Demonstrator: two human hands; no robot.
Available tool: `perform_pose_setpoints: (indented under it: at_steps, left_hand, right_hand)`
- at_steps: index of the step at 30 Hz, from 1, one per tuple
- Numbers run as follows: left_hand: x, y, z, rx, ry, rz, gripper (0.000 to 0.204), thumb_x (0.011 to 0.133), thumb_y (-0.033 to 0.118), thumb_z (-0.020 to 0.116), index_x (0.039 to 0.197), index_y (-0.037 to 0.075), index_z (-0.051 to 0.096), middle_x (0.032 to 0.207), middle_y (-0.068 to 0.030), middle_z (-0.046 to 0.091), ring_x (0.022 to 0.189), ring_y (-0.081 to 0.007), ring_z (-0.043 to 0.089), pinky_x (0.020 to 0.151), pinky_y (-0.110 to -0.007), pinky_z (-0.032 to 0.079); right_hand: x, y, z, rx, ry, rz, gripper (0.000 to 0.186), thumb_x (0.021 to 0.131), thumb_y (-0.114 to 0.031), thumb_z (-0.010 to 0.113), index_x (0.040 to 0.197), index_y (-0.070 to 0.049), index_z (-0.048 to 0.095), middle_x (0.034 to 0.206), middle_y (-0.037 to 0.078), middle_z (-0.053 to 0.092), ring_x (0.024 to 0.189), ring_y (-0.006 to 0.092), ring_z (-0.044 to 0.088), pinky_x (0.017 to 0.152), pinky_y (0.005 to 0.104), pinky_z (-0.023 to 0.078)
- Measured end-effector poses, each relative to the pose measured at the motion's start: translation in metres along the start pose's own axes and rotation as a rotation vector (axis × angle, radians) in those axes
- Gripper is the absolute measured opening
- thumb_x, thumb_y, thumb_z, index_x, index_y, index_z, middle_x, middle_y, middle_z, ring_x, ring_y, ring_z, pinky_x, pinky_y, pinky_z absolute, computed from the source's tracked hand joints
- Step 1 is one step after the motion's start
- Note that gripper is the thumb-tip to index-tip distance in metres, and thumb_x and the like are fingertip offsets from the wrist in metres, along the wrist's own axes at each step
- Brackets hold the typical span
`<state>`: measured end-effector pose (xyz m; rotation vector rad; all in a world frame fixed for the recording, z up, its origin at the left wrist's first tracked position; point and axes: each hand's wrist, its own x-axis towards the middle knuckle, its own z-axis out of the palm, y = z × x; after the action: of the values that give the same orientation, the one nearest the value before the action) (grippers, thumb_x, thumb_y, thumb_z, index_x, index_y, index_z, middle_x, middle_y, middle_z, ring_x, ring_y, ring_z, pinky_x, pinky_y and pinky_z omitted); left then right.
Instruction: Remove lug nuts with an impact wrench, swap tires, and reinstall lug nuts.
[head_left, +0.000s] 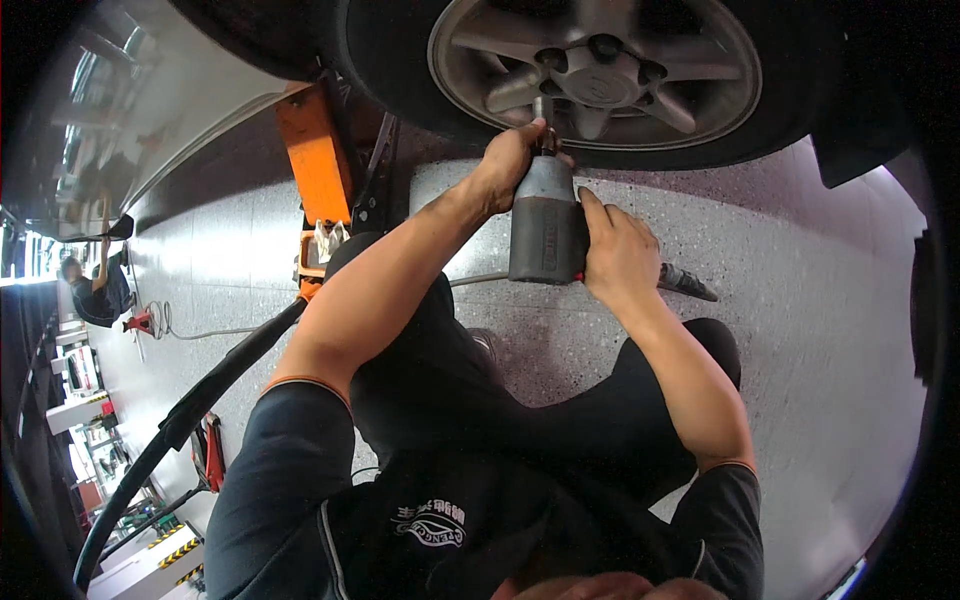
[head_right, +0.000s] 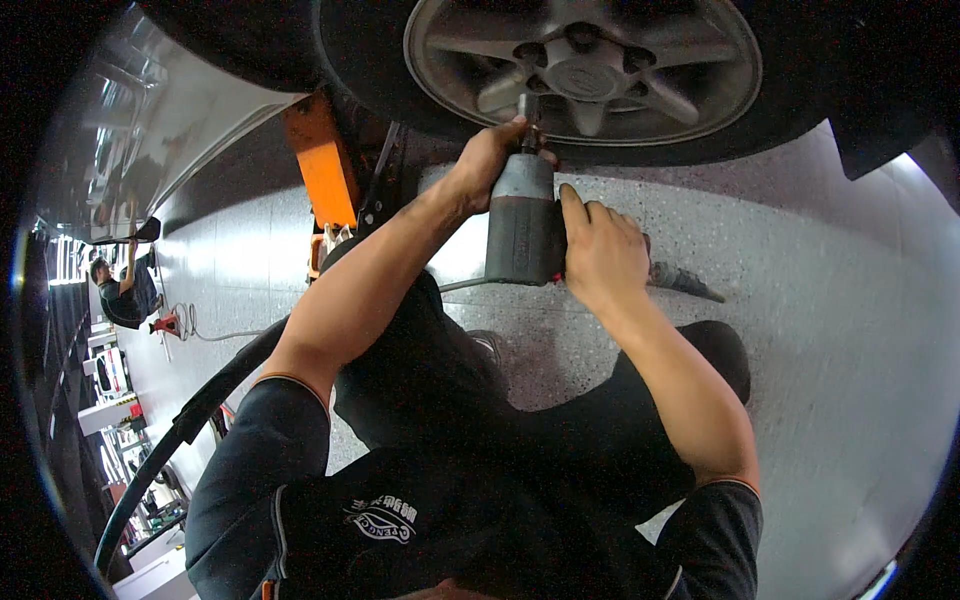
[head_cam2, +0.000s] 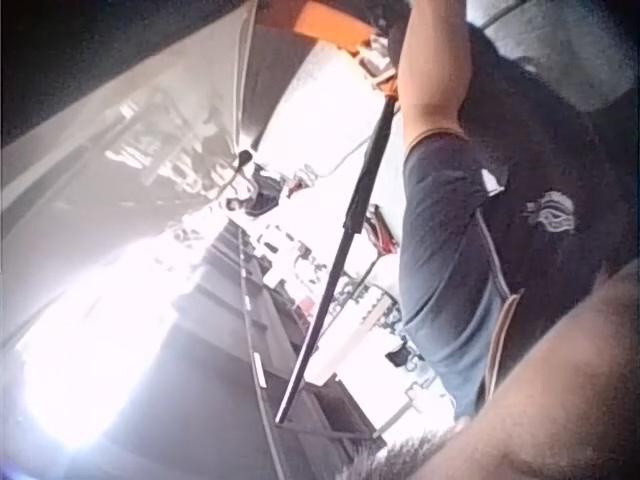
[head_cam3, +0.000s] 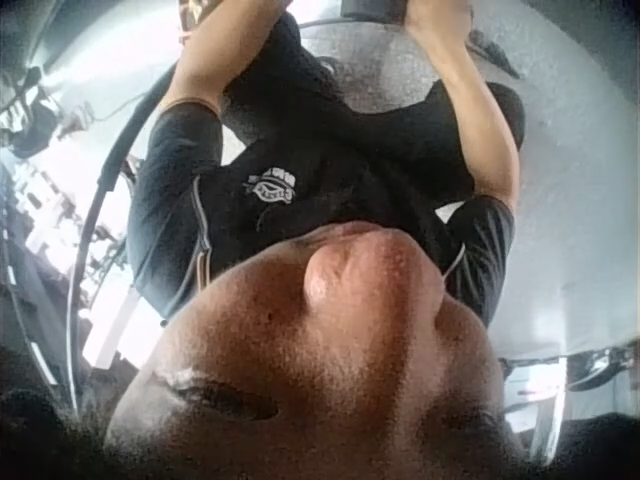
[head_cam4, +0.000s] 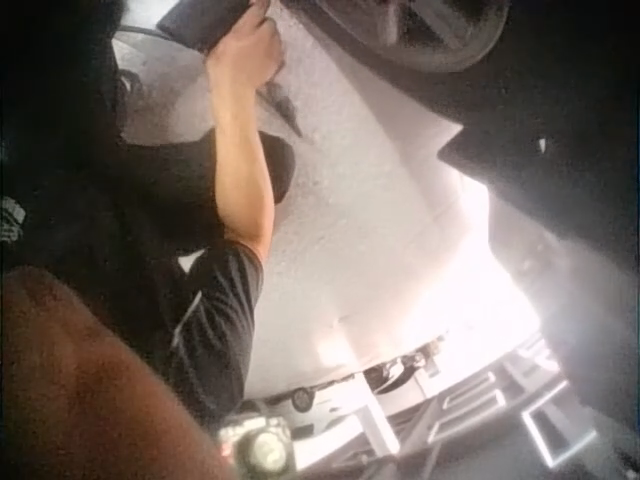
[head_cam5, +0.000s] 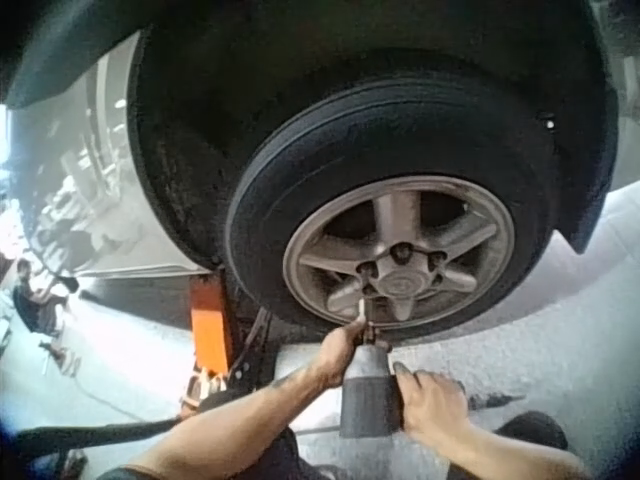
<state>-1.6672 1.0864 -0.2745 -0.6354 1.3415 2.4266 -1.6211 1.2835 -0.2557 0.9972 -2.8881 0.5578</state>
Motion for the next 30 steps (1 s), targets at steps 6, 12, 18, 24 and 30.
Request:
perform_pose_setpoints:
  at_steps: [6,12,18,24,30]
  left_hand:
    - [-0.021,0.051,0.033,0.032,-0.038,0.064,0.031,0.1,0.028,0.036,0.106,0.001,0.05,0.088,-0.0153,0.066,0.077,-0.0231,0.066,0.073,-0.036,0.055]
    - [-0.002,0.059,0.027,0.091,0.207,0.162,0.025,0.086,0.018,0.068,0.095,-0.004,0.061,0.081,-0.012,0.06,0.067,-0.0214,0.061,0.062,-0.038,0.055]
    - [0.004,0.054,0.025,-0.013,-0.085,0.125,0.046,0.097,0.04,0.044,0.109,-0.003,0.055,0.086,-0.0164,0.063,0.08,-0.0292,0.065,0.074,-0.039,0.055]
    - [0.017,0.051,0.002,-0.325,-0.374,-0.043,0.042,0.1,0.039,0.035,0.103,0.0,0.052,0.095,-0.0166,0.062,0.095,-0.0307,0.062,0.089,-0.048,0.05]
    - [-0.011,0.035,0.05,-0.261,-0.343,0.01,0.034,0.099,0.031,0.039,0.101,-0.002,0.05,0.097,-0.0202,0.062,0.094,-0.0327,0.063,0.089,-0.044,0.05]
  right_hand:
    - [0.015,-0.002,-0.023,0.157,0.093,0.077,0.06,0.064,0.004,0.065,0.122,-0.006,0.054,0.094,0.014,0.061,0.088,0.0355,0.061,0.077,0.043,0.049]
    - [0.036,0.003,-0.021,0.058,0.111,0.067,0.045,0.07,0.002,0.061,0.113,-0.006,0.056,0.092,0.016,0.063,0.087,0.0369,0.062,0.076,0.0452,0.049]
    - [0.047,0.012,-0.025,-0.019,0.076,0.031,0.022,0.081,-0.003,0.048,0.101,-0.005,0.055,0.087,0.017,0.064,0.084,0.0374,0.063,0.076,0.0457,0.049]
    - [0.034,-0.004,-0.023,0.088,0.141,0.084,0.049,0.072,-0.001,0.06,0.119,-0.009,0.051,0.092,0.017,0.064,0.083,0.0386,0.063,0.078,0.0453,0.048]
    - [-0.006,0.013,-0.045,0.17,0.209,0.079,0.061,0.063,0.0,0.068,0.122,-0.008,0.052,0.096,0.019,0.063,0.087,0.0403,0.062,0.076,0.0459,0.049]
